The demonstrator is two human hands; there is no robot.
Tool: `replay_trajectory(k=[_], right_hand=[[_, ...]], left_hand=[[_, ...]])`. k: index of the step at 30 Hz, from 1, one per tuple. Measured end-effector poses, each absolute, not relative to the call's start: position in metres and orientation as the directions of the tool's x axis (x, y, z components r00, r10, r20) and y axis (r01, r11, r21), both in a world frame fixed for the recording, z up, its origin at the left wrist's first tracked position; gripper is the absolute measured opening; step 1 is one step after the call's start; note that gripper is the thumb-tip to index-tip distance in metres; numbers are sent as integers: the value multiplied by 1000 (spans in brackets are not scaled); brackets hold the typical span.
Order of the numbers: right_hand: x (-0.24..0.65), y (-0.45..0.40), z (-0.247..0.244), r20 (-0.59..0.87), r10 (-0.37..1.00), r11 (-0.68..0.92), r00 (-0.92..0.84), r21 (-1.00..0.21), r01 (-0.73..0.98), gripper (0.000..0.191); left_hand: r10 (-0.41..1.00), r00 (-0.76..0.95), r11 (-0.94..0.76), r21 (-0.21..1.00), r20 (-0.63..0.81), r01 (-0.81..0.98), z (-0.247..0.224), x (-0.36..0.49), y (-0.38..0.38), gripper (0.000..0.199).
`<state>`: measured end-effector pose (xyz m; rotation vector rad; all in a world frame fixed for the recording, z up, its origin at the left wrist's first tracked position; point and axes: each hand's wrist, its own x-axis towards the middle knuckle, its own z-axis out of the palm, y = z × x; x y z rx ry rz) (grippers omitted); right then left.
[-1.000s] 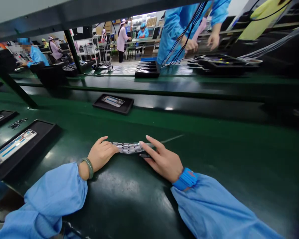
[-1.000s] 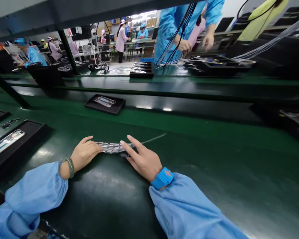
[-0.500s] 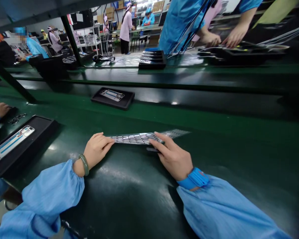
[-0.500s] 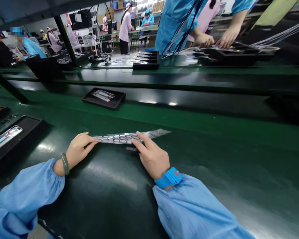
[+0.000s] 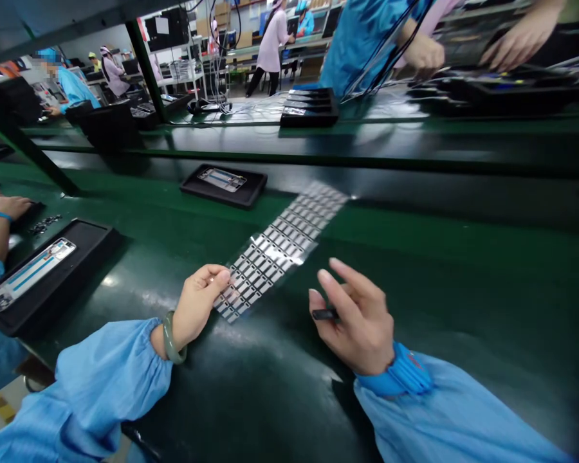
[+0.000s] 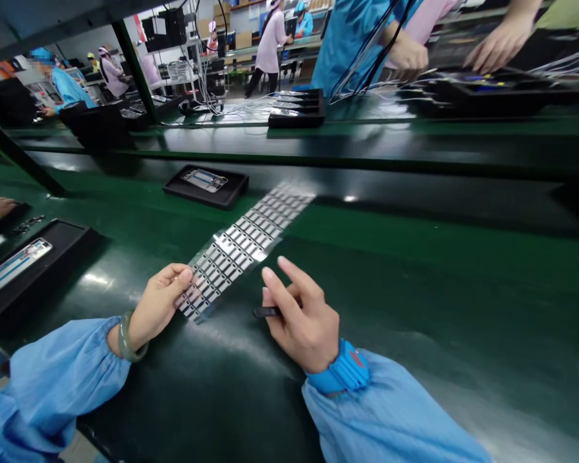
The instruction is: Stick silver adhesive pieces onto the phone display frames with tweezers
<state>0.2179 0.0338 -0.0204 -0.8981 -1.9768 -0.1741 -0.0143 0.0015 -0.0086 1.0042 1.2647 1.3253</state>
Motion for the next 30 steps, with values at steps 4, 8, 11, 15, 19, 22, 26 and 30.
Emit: replay_trajectory(k=[4,8,11,15,19,22,26,30], right_hand=[[200,25,-18,423,826,564,-373,-613,553,53],[183,16,-13,167,883,352,-438,-853,385,55],[177,12,-10,111,891,265,-440,-914,307,48],[178,13,-12,50,927,164,-371,-945,284,30],[184,18,-15,-21,949,44,-315,-979,198,31],[187,19,-16,-42,935,12,-352,-988,151,33],[189,18,-14,-28,905,36,-424,-989,144,35],[190,17,-13,-10,894,69,-449,-985,159,32]], left_hand=[[978,-143,99,942,-151,-322,-8,-5,-4,33],[979,-116,104,903,-166,-417,-7,-2,-6,53],[990,-68,86,925,-120,-369,-8,-3,-8,49],[999,49,-12,998,14,-58,-8,-4,-13,28],[972,223,-107,984,73,141,-4,-6,-18,37],[969,235,-121,968,69,217,-4,-8,-18,36],[980,200,-48,986,15,162,-7,-10,-16,35],[979,203,-9,994,-13,106,-10,-12,-15,37]])
